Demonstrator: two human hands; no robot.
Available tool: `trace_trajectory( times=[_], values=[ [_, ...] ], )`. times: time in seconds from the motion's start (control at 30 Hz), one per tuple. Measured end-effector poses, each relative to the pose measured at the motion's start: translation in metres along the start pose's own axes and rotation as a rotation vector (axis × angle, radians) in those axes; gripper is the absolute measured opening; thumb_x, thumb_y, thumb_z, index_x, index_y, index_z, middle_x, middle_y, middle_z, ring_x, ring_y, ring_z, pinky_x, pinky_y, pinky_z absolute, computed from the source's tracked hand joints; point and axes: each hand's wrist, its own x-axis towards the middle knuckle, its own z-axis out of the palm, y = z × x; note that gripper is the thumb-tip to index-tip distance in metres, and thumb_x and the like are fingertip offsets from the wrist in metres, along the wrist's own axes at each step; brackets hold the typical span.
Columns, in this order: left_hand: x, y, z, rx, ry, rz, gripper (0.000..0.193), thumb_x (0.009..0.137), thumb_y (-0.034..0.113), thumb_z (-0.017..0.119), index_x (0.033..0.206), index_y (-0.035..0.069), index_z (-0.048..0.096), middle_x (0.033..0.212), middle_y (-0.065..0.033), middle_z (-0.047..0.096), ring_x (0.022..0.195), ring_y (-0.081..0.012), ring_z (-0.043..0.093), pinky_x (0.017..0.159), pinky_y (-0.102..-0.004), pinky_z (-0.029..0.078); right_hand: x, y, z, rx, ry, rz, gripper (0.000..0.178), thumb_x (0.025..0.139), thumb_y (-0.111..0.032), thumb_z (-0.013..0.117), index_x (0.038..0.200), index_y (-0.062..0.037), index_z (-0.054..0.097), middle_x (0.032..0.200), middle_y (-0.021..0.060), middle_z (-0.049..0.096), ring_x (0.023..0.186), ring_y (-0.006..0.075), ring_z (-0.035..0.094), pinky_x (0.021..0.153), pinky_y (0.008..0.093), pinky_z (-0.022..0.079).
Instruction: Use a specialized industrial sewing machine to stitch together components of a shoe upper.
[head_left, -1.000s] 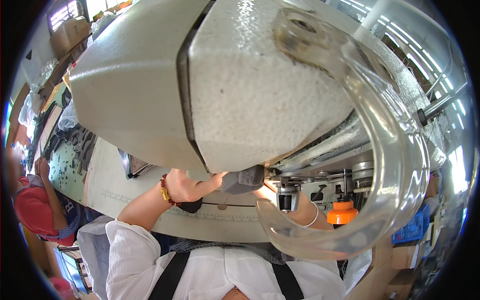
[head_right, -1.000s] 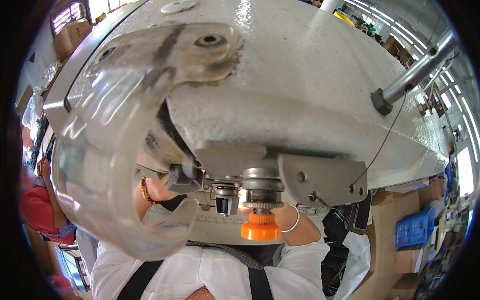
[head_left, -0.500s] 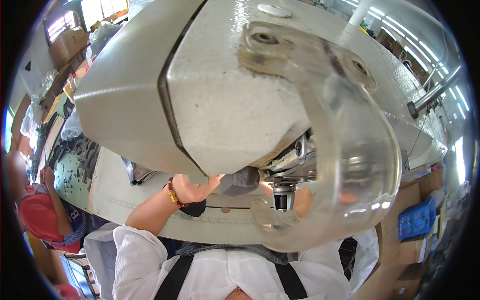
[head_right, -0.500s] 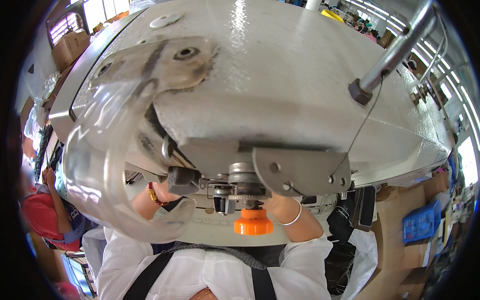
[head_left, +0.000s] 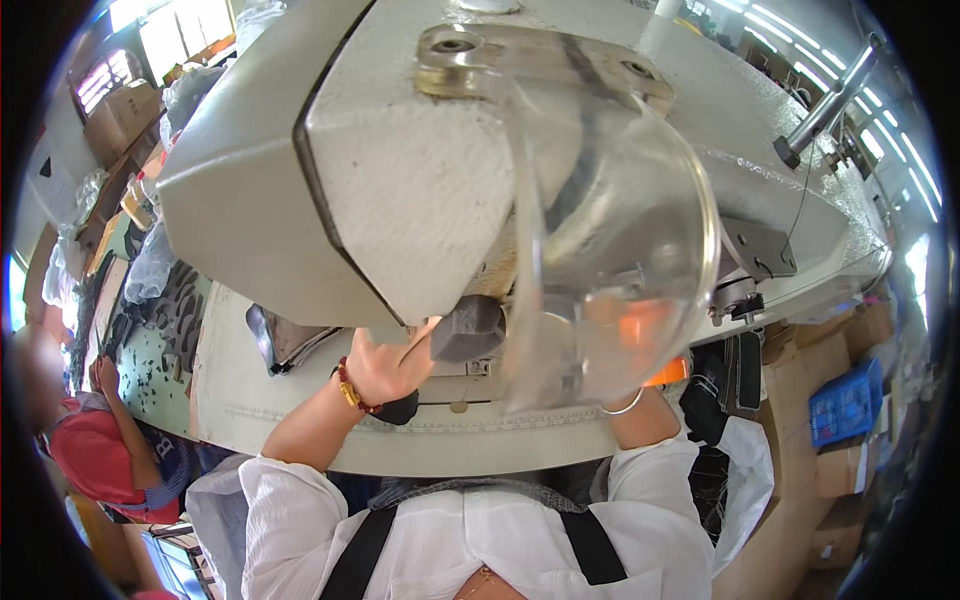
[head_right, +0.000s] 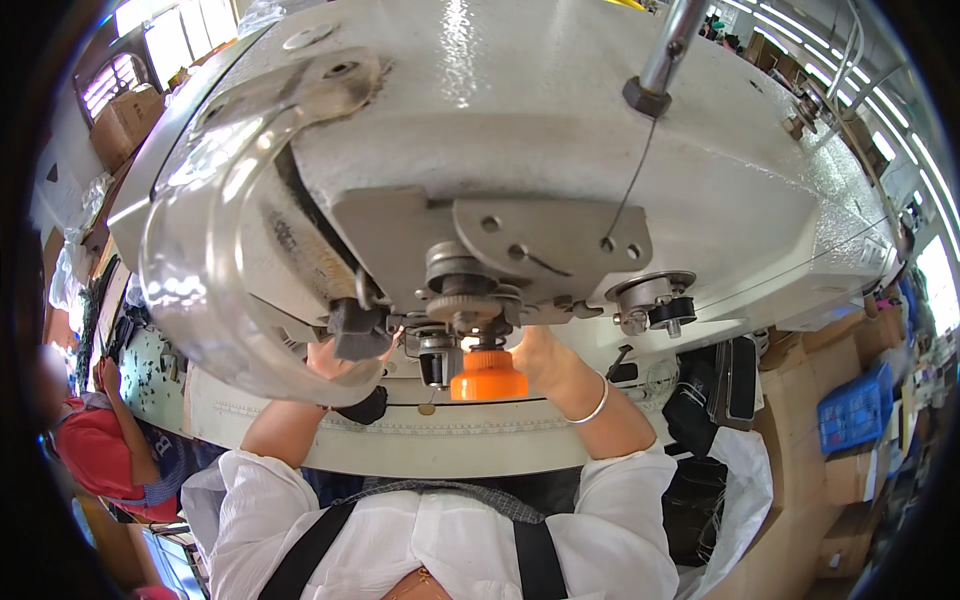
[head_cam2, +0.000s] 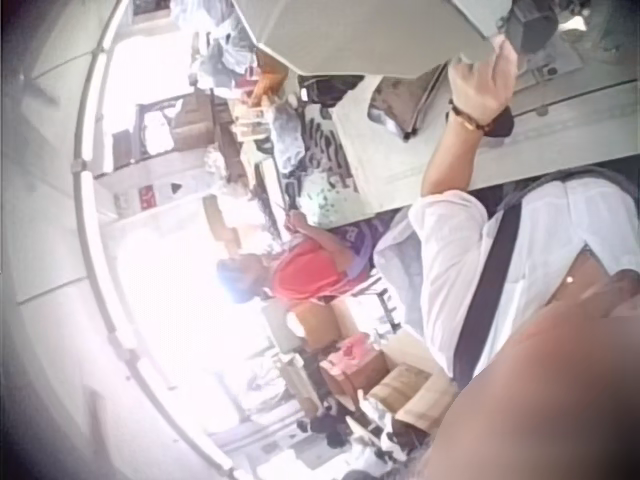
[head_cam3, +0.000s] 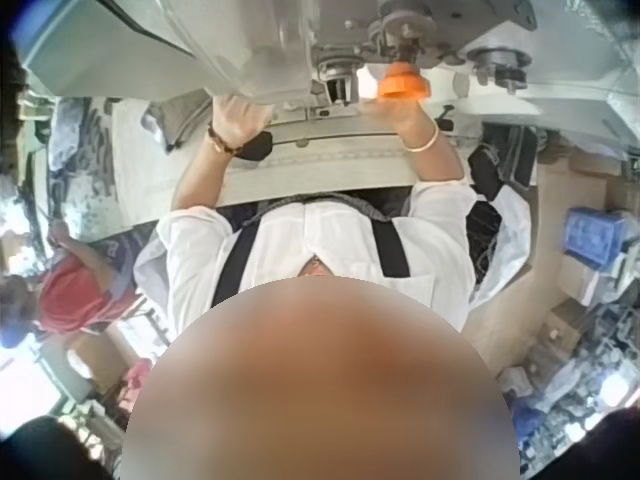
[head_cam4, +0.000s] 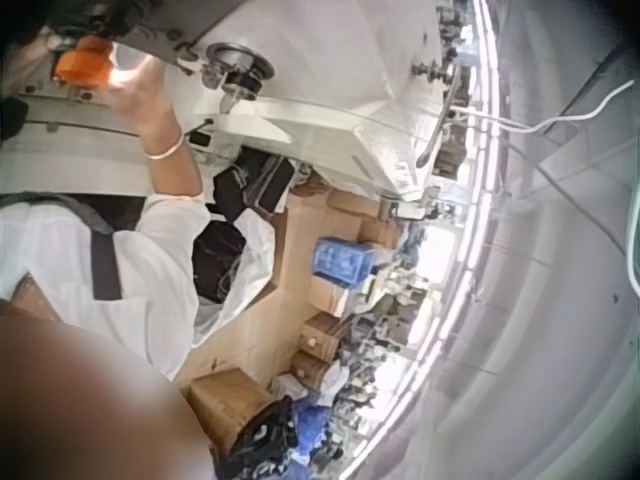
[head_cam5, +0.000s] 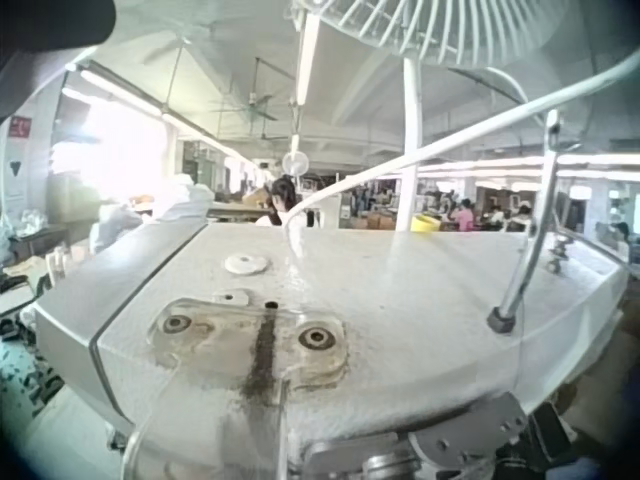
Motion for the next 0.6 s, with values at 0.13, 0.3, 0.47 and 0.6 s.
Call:
trace_trajectory(
  times=[0.13,0.3,0.47,0.6],
  values=[
    [0.03,-0.008,-0.008,-0.475,0.093,-0.458,0.026,0.088,0.004,0.072,0.113,-0.002,0.072,0.099,-0.0111,0.073,0.086,-0.0225,0.071,0.079,-0.0389,0.057,-0.012,-0.033,0.015,-0.024,-0.032,0.014,0.035,0.094,-0.018,0.064,0.124,-0.0013,0.072,0.13,0.0124,0.071,0.113,0.0247,0.071,0.094,0.0389,0.059],
    [0.063,-0.048,0.026,-1.129,0.109,-1.218,0.026,0.091,0.006,0.072,0.116,-0.001,0.07,0.101,-0.0094,0.073,0.087,-0.0204,0.071,0.078,-0.0364,0.058,-0.015,-0.045,0.01,-0.045,-0.12,-0.004,0.035,0.095,-0.019,0.063,0.124,-0.0015,0.072,0.131,0.0125,0.071,0.113,0.0247,0.071,0.094,0.039,0.059],
    [0.068,-0.082,0.039,-1.337,0.061,-1.419,0.025,0.095,0.007,0.072,0.119,0.0,0.069,0.102,-0.0078,0.073,0.087,-0.0183,0.071,0.077,-0.034,0.058,0.01,0.008,-0.022,0.964,0.052,0.641,0.031,0.087,-0.005,0.072,0.118,-0.0037,0.076,0.125,0.0133,0.072,0.099,0.0301,0.073,0.09,0.0389,0.058],
    [0.029,-0.126,-0.009,-1.152,0.111,-1.32,0.025,0.097,0.007,0.071,0.122,0.002,0.067,0.103,-0.0059,0.073,0.088,-0.0149,0.071,0.076,-0.0303,0.058,0.013,0.044,-0.057,1.385,0.096,0.849,0.033,0.084,0.004,0.074,0.116,-0.0058,0.076,0.121,0.0159,0.071,0.093,0.0342,0.072,0.087,0.0421,0.057]
  ],
)
